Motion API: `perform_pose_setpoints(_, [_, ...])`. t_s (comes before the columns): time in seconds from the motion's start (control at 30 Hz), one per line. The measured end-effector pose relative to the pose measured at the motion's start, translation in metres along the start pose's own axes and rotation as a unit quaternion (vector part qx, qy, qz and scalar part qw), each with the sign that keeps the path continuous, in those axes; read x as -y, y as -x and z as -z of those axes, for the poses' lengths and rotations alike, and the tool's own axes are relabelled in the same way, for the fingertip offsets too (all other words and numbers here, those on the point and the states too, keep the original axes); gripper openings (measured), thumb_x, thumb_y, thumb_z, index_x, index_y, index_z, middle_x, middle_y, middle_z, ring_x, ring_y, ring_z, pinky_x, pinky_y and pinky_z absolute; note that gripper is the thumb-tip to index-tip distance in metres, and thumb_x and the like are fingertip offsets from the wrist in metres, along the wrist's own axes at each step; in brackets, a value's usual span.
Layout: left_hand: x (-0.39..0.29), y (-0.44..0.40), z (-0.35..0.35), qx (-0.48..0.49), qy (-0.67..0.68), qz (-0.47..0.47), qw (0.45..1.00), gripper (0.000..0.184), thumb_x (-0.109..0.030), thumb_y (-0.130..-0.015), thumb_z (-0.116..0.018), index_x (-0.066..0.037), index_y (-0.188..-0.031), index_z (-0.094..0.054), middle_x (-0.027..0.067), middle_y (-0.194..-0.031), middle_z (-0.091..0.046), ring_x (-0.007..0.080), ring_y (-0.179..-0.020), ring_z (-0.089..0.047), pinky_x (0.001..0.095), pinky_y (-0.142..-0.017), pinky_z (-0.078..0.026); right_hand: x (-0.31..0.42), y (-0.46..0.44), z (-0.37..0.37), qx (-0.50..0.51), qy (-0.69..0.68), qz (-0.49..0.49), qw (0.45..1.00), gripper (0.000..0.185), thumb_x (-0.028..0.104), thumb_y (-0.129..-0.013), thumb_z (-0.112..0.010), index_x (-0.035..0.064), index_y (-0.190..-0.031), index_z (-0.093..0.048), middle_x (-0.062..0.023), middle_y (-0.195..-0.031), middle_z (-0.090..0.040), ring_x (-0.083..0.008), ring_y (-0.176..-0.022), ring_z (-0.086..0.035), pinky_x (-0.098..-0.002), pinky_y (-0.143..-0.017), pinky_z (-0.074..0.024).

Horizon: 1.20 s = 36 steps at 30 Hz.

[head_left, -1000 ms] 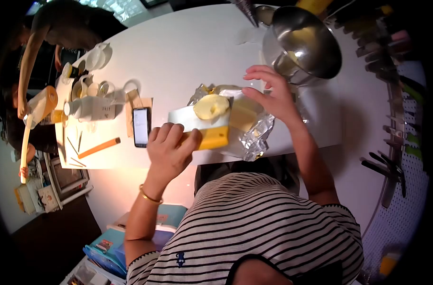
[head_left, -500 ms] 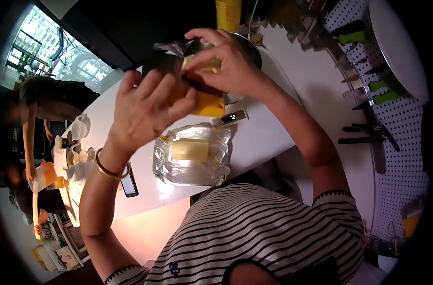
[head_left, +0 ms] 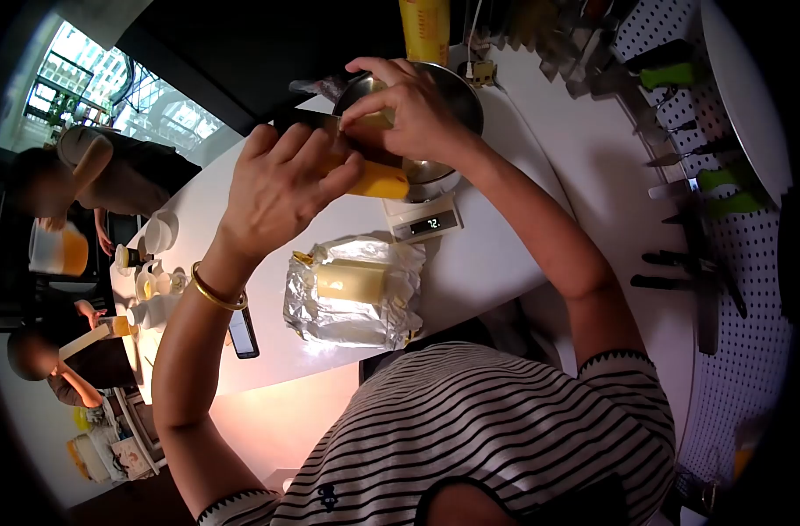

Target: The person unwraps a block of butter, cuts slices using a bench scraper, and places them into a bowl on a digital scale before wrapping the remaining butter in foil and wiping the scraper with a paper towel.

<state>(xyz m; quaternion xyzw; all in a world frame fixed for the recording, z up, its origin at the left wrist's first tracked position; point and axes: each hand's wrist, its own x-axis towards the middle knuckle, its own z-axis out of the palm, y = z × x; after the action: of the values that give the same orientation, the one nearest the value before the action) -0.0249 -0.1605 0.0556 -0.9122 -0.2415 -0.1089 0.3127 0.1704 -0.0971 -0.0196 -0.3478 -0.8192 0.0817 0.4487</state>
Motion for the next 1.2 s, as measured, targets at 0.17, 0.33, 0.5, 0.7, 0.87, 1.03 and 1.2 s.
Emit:
perform_pose_setpoints(0.17, [-0.001,-0.005,-0.005,0.021,0.006,-0.002,1.000,0.023,-0.020,-0.076,-0.054,-0.023,-0.099,-0.055,-0.0034,-0.092,-0.054,0.0137,-0.080,-0.050,0.0298,-0.067,-0.036,-0.020,-0.003,0.000,0.022,0.021,-0.023,0.999,0.011,0.022,-0.069,-0.075,0.0215,-0.080,-0.073,-0.0035,-0.127,-0.049,-0.0251,-0.111,-0.048,-0.0383,-0.095,-0.0365])
perform_pose_setpoints(0.33, [0.000,-0.010,-0.010,0.014,0.039,-0.001,0.999,0.034,-0.013,-0.070,-0.056,-0.023,-0.103,-0.056,0.0035,-0.089,-0.051,0.0179,-0.079,-0.051,0.0319,-0.068,-0.034,-0.042,-0.008,0.005,0.083,0.044,-0.092,0.991,0.011,0.026,-0.070,-0.072,0.0184,-0.077,-0.073,-0.0048,-0.127,-0.050,-0.0264,-0.115,-0.048,-0.0405,-0.099,-0.0355])
perform_pose_setpoints(0.5, [0.005,-0.004,-0.022,0.043,0.037,0.004,0.998,0.034,-0.012,-0.072,-0.055,-0.022,-0.105,-0.056,0.0043,-0.091,-0.050,0.0188,-0.082,-0.050,0.0323,-0.068,-0.034,-0.062,-0.009,0.016,0.189,0.082,-0.210,0.956,0.018,0.029,-0.071,-0.072,0.0178,-0.085,-0.073,-0.0071,-0.128,-0.051,-0.0273,-0.119,-0.046,-0.0381,-0.099,-0.0365])
perform_pose_setpoints(0.7, [0.011,-0.002,-0.032,0.047,0.042,0.022,0.998,0.035,-0.009,-0.072,-0.056,-0.021,-0.104,-0.057,0.0041,-0.087,-0.050,0.0190,-0.081,-0.050,0.0325,-0.067,-0.034,-0.050,0.002,-0.001,0.149,-0.006,-0.074,0.986,0.020,0.017,-0.069,-0.072,0.0189,-0.089,-0.073,-0.0054,-0.127,-0.049,-0.0247,-0.119,-0.044,-0.0373,-0.100,-0.0358])
perform_pose_setpoints(0.87, [0.008,0.001,-0.023,0.051,0.029,0.032,0.998,0.030,-0.012,-0.074,-0.055,-0.021,-0.102,-0.058,0.0019,-0.084,-0.051,0.0174,-0.081,-0.051,0.0317,-0.066,-0.035,-0.063,0.006,0.002,0.129,0.007,-0.069,0.989,0.015,0.016,-0.070,-0.071,0.0174,-0.085,-0.073,-0.0058,-0.127,-0.049,-0.0254,-0.117,-0.046,-0.0358,-0.100,-0.0363])
perform_pose_setpoints(1.03, [0.005,0.012,-0.014,0.052,0.036,0.042,0.997,0.026,-0.014,-0.075,-0.054,-0.022,-0.099,-0.058,0.0008,-0.079,-0.049,0.0167,-0.078,-0.051,0.0311,-0.064,-0.034,-0.072,0.010,0.011,0.086,-0.001,-0.125,0.988,0.018,0.022,-0.071,-0.071,0.0183,-0.088,-0.072,-0.0091,-0.122,-0.054,-0.0272,-0.113,-0.050,-0.0350,-0.096,-0.0400])
perform_pose_setpoints(1.2, [-0.010,0.044,0.004,-0.085,0.170,0.263,0.946,0.032,0.007,-0.063,-0.061,-0.004,-0.092,-0.059,0.0098,-0.086,-0.056,0.0302,-0.082,-0.056,0.0360,-0.071,-0.044,-0.064,0.027,0.032,0.032,-0.054,-0.118,0.991,0.023,0.020,-0.073,-0.071,0.0125,-0.095,-0.069,-0.0108,-0.116,-0.057,-0.0268,-0.108,-0.054,-0.0330,-0.092,-0.0424])
